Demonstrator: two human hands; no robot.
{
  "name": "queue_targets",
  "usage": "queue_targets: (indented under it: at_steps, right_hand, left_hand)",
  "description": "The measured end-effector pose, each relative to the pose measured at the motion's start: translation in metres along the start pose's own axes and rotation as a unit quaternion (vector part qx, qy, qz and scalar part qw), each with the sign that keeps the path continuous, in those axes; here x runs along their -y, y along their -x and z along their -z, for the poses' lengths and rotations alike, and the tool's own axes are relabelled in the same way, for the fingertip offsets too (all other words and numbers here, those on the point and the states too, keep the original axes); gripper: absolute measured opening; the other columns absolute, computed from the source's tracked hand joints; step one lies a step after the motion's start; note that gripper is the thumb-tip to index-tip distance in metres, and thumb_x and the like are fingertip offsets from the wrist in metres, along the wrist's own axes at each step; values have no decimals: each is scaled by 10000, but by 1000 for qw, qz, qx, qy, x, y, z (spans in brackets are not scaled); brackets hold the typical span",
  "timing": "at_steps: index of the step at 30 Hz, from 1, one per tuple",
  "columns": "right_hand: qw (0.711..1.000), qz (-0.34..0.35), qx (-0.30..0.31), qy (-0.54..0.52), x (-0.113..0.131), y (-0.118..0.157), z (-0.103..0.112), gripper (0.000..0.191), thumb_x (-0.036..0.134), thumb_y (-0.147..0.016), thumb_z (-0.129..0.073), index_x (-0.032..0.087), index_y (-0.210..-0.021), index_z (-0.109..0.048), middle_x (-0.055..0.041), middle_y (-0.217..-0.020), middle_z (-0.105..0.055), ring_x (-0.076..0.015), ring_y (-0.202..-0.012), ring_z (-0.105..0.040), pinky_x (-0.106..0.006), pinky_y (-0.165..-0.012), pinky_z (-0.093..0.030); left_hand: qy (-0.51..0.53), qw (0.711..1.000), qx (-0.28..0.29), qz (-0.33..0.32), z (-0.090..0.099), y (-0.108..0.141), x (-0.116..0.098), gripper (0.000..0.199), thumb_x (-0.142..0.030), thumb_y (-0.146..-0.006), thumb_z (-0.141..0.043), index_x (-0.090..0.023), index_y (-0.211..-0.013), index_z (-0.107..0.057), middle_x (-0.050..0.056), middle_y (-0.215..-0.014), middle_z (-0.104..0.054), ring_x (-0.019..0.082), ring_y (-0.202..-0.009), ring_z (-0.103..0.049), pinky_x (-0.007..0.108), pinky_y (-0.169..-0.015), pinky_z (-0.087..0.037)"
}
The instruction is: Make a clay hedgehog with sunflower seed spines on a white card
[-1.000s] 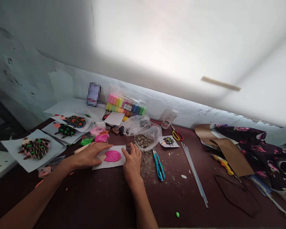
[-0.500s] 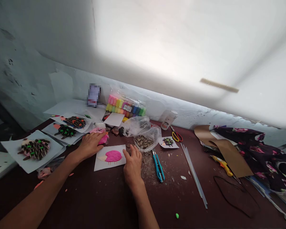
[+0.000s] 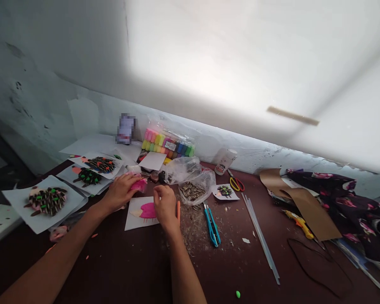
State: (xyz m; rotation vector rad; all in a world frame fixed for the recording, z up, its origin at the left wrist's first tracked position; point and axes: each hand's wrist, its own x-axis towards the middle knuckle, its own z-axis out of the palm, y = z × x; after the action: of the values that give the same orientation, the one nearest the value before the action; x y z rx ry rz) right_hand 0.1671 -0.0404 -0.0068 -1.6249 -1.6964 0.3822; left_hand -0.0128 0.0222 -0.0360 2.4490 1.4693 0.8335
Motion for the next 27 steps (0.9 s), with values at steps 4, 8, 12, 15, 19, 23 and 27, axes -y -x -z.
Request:
queue_targets:
  at_steps: [4, 8, 12, 15, 19, 23, 27]
  right_hand:
    - [992, -42, -18, -116, -5, 2, -9, 224, 241, -856, -547, 204, -980, -729, -50, -949, -730, -172, -813, -636, -272, -752, -471]
    - [979, -62, 25, -194, -6, 0, -4, 236, 303, -842, -549, 197, -891, -754, -26, -787, -721, -162, -719, -617, -249, -671, -470]
    - [963, -80, 50, -251, -9, -1, -2, 213, 308, -809, -565, 179, -786, -733, -13, -687, -675, -140, -634, -575, -229, -604, -449]
    - [956, -87, 49, -275, -12, -1, -4, 226, 328, -802, -562, 171, -734, -710, -10, -649, -651, -129, -595, -551, -223, -578, -436]
    - [955, -87, 43, -282, -14, -1, -6, 245, 361, -786, -578, 166, -693, -693, -9, -622, -637, -123, -579, -531, -217, -560, -415]
    - [947, -97, 69, -297, -14, -1, -3, 219, 357, -759, -602, 165, -694, -685, -10, -631, -638, -118, -573, -522, -217, -558, -409]
    - [951, -84, 89, -285, -14, 2, -3, 134, 273, -706, -612, 162, -737, -680, 7, -663, -635, -109, -590, -516, -205, -561, -396]
  left_hand:
    - [155, 988, 4, -27, 8, -2, -8, 366, -252, -833, -530, -189, -1176, -644, 100, -1169, -654, 264, -1130, -565, 452, -1034, -423]
    - [281, 958, 46, -38, 12, -1, -20, 356, -281, -859, -508, -179, -1175, -637, 89, -1109, -661, 233, -1073, -588, 423, -987, -465]
    - [337, 939, 61, -8, 12, 2, -25, 378, -313, -840, -543, -176, -1178, -640, 100, -1168, -667, 253, -1146, -578, 436, -1022, -453]
    - [354, 932, 74, 11, 10, 4, -24, 411, -334, -836, -549, -186, -1211, -630, 101, -1208, -668, 263, -1167, -582, 443, -1025, -458]
    - [344, 935, 84, -5, 11, 4, -23, 414, -328, -841, -542, -177, -1215, -633, 105, -1237, -665, 260, -1185, -581, 439, -1037, -452]
    - [324, 941, 98, -17, 15, 4, -25, 400, -326, -849, -543, -188, -1211, -640, 101, -1241, -669, 253, -1175, -591, 428, -1031, -456]
    - [316, 941, 116, -30, 19, 4, -27, 390, -319, -854, -539, -192, -1206, -648, 95, -1237, -676, 242, -1158, -599, 423, -1039, -448]
